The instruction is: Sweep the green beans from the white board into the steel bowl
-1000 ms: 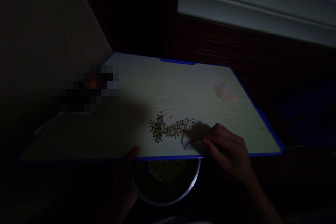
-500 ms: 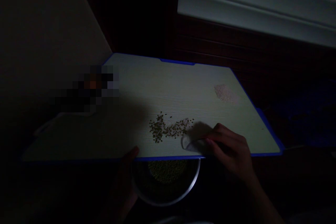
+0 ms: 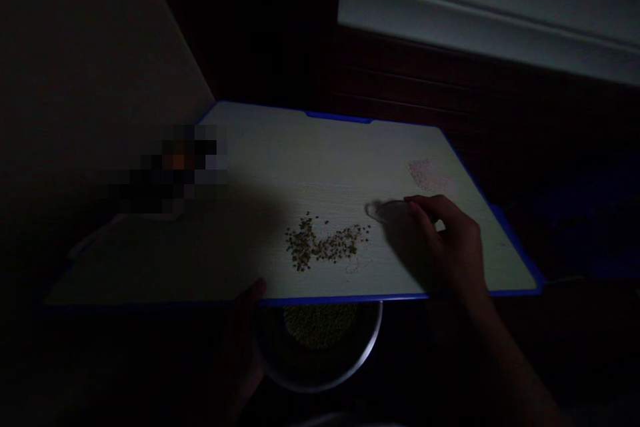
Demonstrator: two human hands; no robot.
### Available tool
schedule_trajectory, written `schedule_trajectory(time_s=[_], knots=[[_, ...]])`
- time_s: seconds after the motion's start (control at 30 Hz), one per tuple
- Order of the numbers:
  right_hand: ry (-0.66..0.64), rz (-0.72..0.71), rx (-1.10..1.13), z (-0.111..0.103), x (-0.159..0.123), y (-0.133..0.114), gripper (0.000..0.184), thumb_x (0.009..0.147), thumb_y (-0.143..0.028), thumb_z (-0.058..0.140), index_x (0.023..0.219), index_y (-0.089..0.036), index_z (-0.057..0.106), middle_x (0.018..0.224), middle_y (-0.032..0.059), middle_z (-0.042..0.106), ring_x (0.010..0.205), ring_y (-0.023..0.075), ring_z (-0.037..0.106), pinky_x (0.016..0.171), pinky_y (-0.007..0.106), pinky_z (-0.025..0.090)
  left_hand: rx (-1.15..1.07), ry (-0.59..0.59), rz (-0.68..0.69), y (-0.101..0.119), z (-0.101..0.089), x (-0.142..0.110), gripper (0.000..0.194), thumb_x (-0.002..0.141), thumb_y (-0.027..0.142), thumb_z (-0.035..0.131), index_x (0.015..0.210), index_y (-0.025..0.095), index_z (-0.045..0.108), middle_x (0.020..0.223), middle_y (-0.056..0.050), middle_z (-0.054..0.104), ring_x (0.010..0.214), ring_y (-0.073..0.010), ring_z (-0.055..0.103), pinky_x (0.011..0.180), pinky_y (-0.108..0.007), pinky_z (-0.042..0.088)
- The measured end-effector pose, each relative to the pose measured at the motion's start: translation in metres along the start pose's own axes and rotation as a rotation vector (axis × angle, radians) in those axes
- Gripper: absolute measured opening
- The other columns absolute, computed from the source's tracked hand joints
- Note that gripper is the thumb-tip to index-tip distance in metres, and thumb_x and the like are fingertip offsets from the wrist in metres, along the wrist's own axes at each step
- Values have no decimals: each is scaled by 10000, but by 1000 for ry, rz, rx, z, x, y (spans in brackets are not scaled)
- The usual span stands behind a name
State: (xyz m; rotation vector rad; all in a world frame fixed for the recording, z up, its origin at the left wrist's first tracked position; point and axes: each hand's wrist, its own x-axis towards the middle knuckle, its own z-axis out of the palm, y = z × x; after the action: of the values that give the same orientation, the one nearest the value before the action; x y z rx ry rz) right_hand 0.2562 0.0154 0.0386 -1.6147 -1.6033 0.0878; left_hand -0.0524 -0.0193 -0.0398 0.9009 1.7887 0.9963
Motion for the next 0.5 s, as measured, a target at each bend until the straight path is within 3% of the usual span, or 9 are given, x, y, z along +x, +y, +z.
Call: schedule_trajectory(time_s=[0.07,0.2,0.37,0.5], knots=[[-104,10,25,0,10,4,201,981,-291,592,1030,-213,770,969,74,781,856,214,693,789,400,533,-13,-30,-15,-3,0,2,403,595,325,690,986,250,629,1292,-122,659,1443,-385,399,1272,-462,161],[-272,46,128,1,14,5,207,978,-314,608,1006,-189,771,958,79,773,849,199,698,767,369,526,-95,44,-128,2,3,1,259,661,290,615,918,268,637,1201,-91,705,1376,-363,488,1256,-483,230],[-323,36,188,-3,4,2,198,987,-323,599,981,-208,760,892,45,740,801,173,669,715,341,503,-56,34,-39,3,0,-1,308,611,213,668,911,275,631,1209,-64,696,1484,-341,350,1275,-403,162],[-340,46,175,-7,-5,0,174,977,-302,606,972,-220,759,895,35,734,810,171,674,712,331,495,-52,58,-98,-4,1,3,223,739,290,580,955,254,618,1180,-99,694,1414,-365,439,1260,-495,197]])
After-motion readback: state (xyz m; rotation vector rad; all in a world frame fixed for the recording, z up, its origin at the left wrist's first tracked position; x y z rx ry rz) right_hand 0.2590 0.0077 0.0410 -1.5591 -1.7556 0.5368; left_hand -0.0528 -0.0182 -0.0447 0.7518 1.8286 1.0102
